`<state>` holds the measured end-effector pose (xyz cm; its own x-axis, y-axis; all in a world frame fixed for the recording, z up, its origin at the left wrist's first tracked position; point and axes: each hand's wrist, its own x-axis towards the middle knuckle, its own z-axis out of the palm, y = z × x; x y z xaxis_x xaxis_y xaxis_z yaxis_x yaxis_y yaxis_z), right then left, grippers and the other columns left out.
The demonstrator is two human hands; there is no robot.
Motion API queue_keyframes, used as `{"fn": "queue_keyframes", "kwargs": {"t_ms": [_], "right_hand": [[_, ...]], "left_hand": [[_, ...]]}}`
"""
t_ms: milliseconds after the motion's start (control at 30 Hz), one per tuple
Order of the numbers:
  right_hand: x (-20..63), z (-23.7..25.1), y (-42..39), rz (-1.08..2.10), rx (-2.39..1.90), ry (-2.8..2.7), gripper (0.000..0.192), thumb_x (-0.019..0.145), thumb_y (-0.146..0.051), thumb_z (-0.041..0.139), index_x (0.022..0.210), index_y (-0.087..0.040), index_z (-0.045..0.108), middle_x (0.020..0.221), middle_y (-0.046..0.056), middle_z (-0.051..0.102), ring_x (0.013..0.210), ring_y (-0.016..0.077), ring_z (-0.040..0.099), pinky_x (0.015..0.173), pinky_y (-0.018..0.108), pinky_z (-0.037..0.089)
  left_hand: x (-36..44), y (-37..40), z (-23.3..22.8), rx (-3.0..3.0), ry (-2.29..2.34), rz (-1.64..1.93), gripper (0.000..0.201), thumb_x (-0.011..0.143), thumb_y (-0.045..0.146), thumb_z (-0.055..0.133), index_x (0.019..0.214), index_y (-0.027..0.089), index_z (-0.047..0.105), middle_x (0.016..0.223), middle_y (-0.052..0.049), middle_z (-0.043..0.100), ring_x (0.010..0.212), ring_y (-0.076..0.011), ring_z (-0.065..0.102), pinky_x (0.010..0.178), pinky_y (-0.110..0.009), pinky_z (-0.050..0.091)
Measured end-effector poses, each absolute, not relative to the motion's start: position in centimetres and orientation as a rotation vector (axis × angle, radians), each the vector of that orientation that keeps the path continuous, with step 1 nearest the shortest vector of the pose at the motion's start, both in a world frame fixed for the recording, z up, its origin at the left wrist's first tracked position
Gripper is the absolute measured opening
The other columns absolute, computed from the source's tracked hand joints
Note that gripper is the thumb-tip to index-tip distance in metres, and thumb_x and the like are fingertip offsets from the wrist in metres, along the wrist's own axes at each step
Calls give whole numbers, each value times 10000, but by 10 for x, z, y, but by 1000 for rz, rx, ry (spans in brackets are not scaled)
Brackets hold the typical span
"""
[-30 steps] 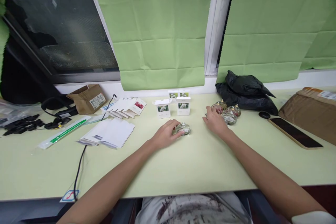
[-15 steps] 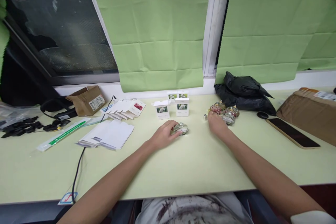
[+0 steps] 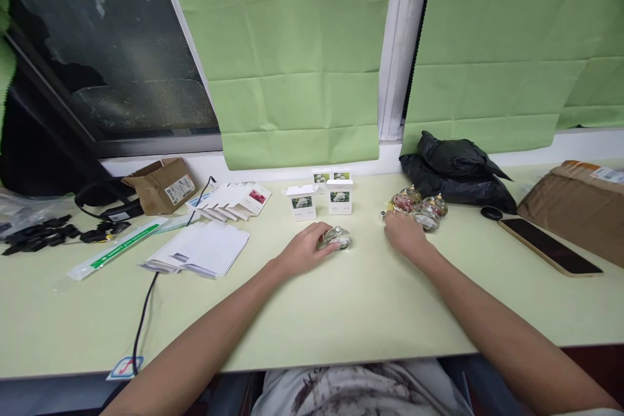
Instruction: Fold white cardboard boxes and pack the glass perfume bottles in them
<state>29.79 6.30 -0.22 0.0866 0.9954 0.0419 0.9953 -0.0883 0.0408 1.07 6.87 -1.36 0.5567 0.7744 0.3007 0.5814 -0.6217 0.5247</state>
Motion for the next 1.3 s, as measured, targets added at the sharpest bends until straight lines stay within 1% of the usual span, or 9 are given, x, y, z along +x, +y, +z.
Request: {"fn": "queue_keyframes", "kwargs": {"t_ms": [133, 200, 400, 567, 767, 900, 1100, 1200, 1300], "right_hand": [[295, -6, 63, 38, 2280, 2161, 318, 1038, -176, 409, 1249, -68, 620, 1149, 263, 715, 1064, 359, 728, 832, 416, 531], [292, -7, 62, 10, 2245, 2206, 318, 1045, -203, 402, 1245, -72, 612, 1122, 254, 720, 1047, 361, 726, 816, 411, 521], [275, -9, 56, -55, 2110, 2389, 258, 1061, -231, 380, 1187, -143, 586, 1089, 184, 733, 979, 298, 723, 782, 347, 463], [263, -14, 53, -61, 2085, 2464, 230, 1064, -255, 373, 1178, -167, 553, 1131, 145, 708, 945, 275, 705, 710, 321, 408], [259, -17, 54, -4, 2106, 2538, 181, 1061, -266, 382, 1107, -192, 540, 1156, 111, 666, 880, 242, 684, 658, 307, 345], [258, -19, 55, 21, 2121, 2540, 210, 1092, -295, 340, 1128, -202, 525, 1169, 105, 650, 886, 241, 683, 678, 308, 356], [259, -22, 58, 14, 2127, 2503, 321, 1126, -362, 280, 1188, -176, 533, 1227, 142, 649, 938, 257, 705, 720, 320, 400], [259, -21, 59, -1, 2118, 2470, 367, 1128, -381, 276, 1208, -163, 561, 1238, 165, 665, 986, 264, 709, 751, 323, 422], [259, -20, 60, -14, 2114, 2453, 372, 1121, -374, 307, 1177, -164, 610, 1211, 161, 701, 1012, 267, 712, 768, 319, 430]], "left_hand": [[10, 69, -13, 2437, 1126, 676, 350, 969, 571, 605, 1136, 263, 609, 1023, -37, 654, 912, -226, 624, 772, -342, 469], [9, 69, -13, 2438, 1141, 666, 368, 964, 581, 607, 1155, 266, 604, 1012, -39, 649, 911, -233, 626, 766, -347, 469], [8, 70, -14, 2440, 1134, 669, 379, 954, 586, 615, 1154, 264, 599, 974, -39, 637, 891, -237, 618, 734, -342, 460], [8, 70, -13, 2424, 1153, 650, 393, 949, 589, 623, 1161, 259, 597, 977, -38, 632, 902, -237, 615, 746, -340, 457], [7, 71, -13, 2428, 1156, 615, 423, 949, 616, 611, 1167, 254, 591, 998, -45, 622, 907, -240, 605, 768, -352, 459], [6, 72, -14, 2430, 1139, 613, 435, 945, 631, 608, 1152, 249, 591, 1007, -49, 618, 914, -244, 603, 783, -360, 461], [5, 73, -15, 2439, 1120, 628, 414, 950, 624, 605, 1107, 241, 589, 990, -45, 615, 925, -245, 596, 791, -360, 451], [5, 74, -15, 2449, 1108, 621, 416, 945, 622, 616, 1107, 239, 587, 1000, -48, 616, 938, -248, 593, 800, -362, 450], [5, 74, -15, 2460, 1102, 624, 410, 948, 614, 616, 1114, 240, 583, 1007, -47, 617, 935, -246, 589, 795, -360, 448]]}}
